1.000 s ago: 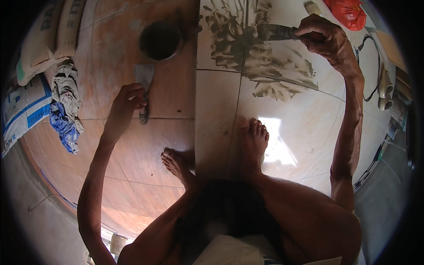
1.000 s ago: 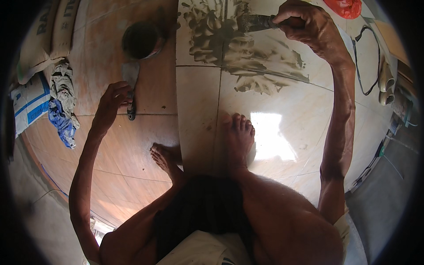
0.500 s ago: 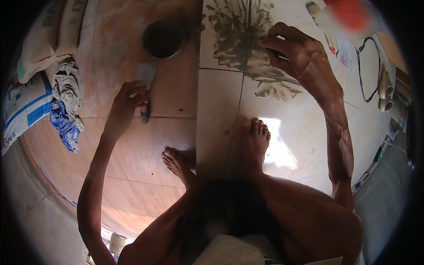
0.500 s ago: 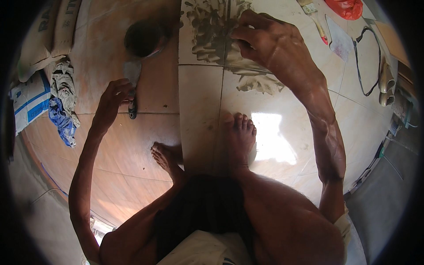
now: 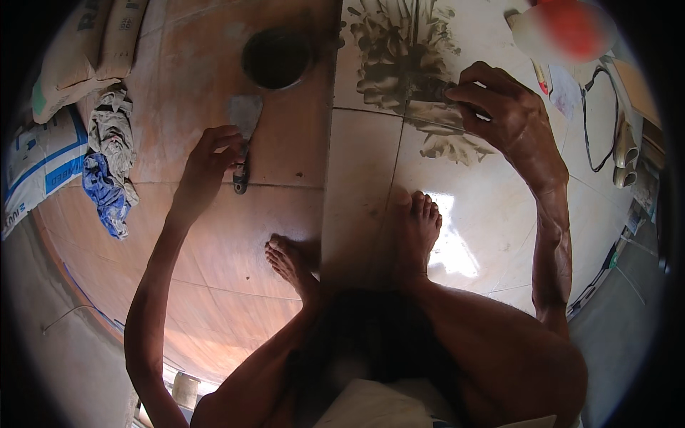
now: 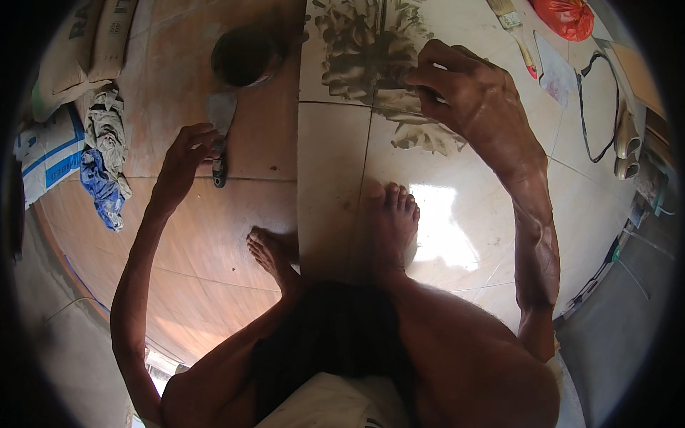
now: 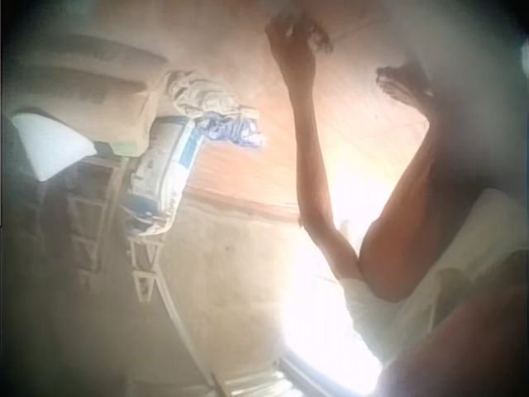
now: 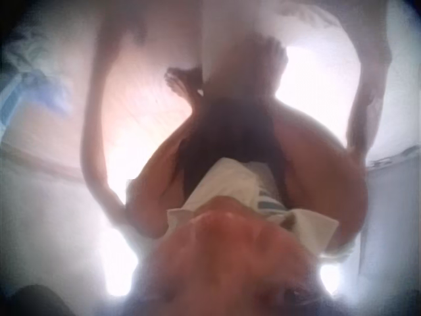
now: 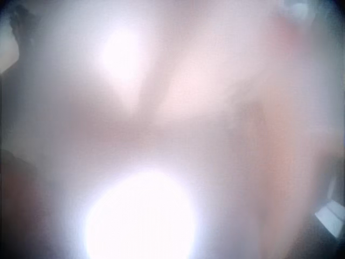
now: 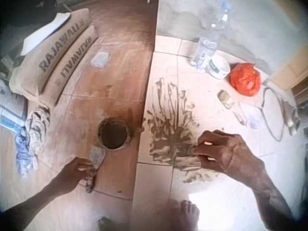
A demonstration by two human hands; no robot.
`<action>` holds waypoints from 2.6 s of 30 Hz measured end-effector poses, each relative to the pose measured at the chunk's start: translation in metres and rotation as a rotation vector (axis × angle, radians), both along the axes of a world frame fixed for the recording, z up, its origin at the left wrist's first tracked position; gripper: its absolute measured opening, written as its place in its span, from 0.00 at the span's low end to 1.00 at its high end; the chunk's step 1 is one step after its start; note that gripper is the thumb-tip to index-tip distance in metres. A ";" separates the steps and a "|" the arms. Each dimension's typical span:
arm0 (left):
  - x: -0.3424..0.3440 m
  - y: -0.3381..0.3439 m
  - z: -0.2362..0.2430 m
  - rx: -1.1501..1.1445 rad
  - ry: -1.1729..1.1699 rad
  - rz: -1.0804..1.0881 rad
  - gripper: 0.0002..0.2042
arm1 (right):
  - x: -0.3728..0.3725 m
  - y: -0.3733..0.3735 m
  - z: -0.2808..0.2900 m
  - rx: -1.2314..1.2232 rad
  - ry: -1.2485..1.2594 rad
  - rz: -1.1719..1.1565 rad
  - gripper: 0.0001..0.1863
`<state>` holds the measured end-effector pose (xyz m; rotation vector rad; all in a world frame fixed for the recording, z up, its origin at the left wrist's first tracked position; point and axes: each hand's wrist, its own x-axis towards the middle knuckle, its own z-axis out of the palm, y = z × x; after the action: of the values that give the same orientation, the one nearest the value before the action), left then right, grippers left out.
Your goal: The person scoops cement from a bucket using a trowel and spreads it onto the tiled floor. They repeatedly apply the cement to the same area, smoothing it out with the tool.
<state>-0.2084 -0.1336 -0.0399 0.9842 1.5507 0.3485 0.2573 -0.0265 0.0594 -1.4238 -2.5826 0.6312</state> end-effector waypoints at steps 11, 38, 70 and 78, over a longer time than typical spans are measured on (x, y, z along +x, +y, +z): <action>-0.008 0.000 -0.015 0.020 -0.062 -0.018 0.22 | 0.011 0.027 0.001 0.140 -0.001 0.058 0.14; -0.003 -0.007 -0.004 -0.029 0.015 0.006 0.23 | 0.039 -0.002 -0.016 -0.112 0.178 -0.174 0.13; 0.001 -0.010 -0.007 -0.010 -0.028 0.008 0.23 | 0.025 -0.019 -0.112 -0.009 0.708 -0.411 0.20; -0.007 -0.011 -0.010 0.015 -0.041 -0.020 0.22 | 0.032 -0.020 -0.114 -0.044 0.733 -0.402 0.15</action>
<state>-0.2153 -0.1444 -0.0497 0.9982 1.5024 0.3642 0.2897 -0.0469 -0.0543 -1.3308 -1.6817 0.9250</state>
